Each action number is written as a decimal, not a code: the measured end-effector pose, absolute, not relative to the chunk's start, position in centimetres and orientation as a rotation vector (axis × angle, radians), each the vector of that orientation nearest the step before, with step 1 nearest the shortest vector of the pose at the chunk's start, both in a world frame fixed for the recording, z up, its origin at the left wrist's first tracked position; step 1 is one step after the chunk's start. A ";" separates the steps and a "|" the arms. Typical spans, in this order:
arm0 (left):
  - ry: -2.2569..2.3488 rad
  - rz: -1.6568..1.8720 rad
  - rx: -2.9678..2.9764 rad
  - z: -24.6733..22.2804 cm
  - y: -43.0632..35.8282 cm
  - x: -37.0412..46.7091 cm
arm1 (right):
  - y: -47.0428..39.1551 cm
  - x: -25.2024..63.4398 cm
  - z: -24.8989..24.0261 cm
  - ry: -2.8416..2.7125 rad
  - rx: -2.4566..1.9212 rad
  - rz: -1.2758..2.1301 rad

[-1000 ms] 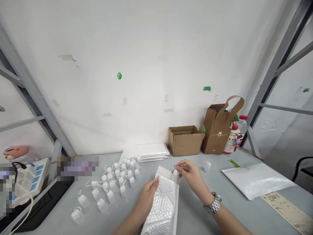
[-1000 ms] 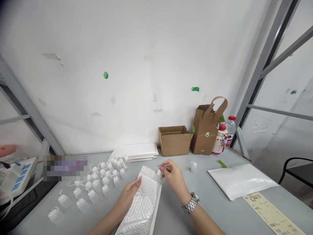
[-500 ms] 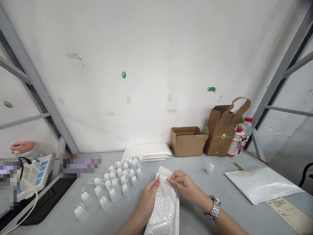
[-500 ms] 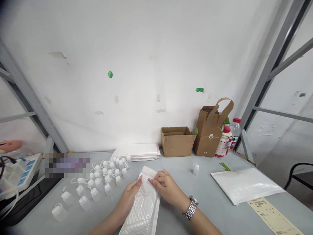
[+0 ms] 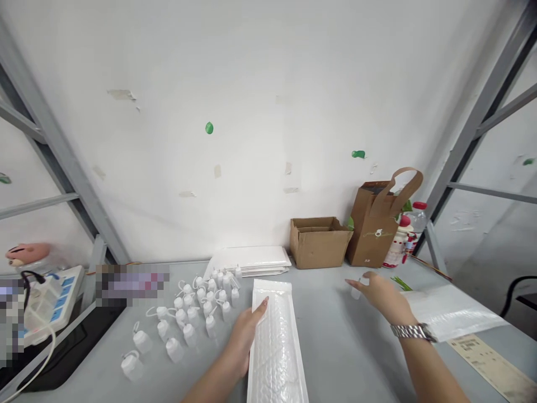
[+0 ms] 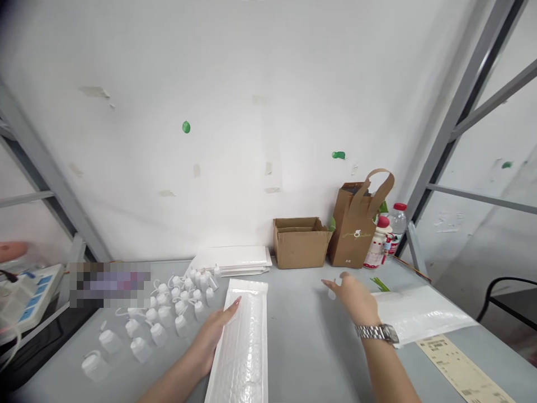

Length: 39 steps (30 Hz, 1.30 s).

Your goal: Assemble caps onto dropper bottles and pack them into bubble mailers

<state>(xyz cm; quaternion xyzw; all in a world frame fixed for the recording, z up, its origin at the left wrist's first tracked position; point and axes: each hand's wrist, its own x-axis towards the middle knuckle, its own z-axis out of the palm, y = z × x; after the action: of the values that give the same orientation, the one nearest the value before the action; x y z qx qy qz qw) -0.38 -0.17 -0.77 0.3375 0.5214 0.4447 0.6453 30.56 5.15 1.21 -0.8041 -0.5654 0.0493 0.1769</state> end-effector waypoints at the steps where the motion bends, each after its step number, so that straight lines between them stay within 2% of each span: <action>1: 1.176 1.011 0.777 -0.7 -0.3 -0.3 | 5.2 30.4 1.1 -1.613 -2.275 0.211; 5: 1.083 0.938 0.796 -0.8 -0.4 0.1 | 5.2 27.6 1.8 -1.586 -1.953 0.385; 9: 1.006 0.905 0.867 -1.7 -0.2 0.5 | 3.8 23.1 2.8 -1.615 -1.262 0.995; 11: 0.986 0.899 0.910 -2.1 -0.2 0.7 | 3.0 21.2 2.6 -1.634 -1.151 1.148; 17: 1.018 0.887 0.992 -1.6 -0.4 1.0 | 2.9 20.2 1.0 -1.636 -1.229 1.032; 24: 0.985 0.859 1.083 -1.3 -0.5 1.1 | 3.0 21.3 1.8 -1.699 -1.303 0.949; 31: 1.103 0.923 1.132 -2.5 0.0 1.2 | 2.4 19.5 0.4 -1.709 -1.212 1.282; 39: 1.134 0.979 1.056 -2.3 0.2 1.2 | 2.5 17.9 -1.2 -1.496 -1.355 1.068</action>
<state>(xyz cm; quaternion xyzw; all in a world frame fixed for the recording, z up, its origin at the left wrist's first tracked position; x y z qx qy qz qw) 1.17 0.24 -2.32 0.4573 0.4910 0.4237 0.6085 17.94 2.48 -1.16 -0.5395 -0.5957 0.4254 0.4161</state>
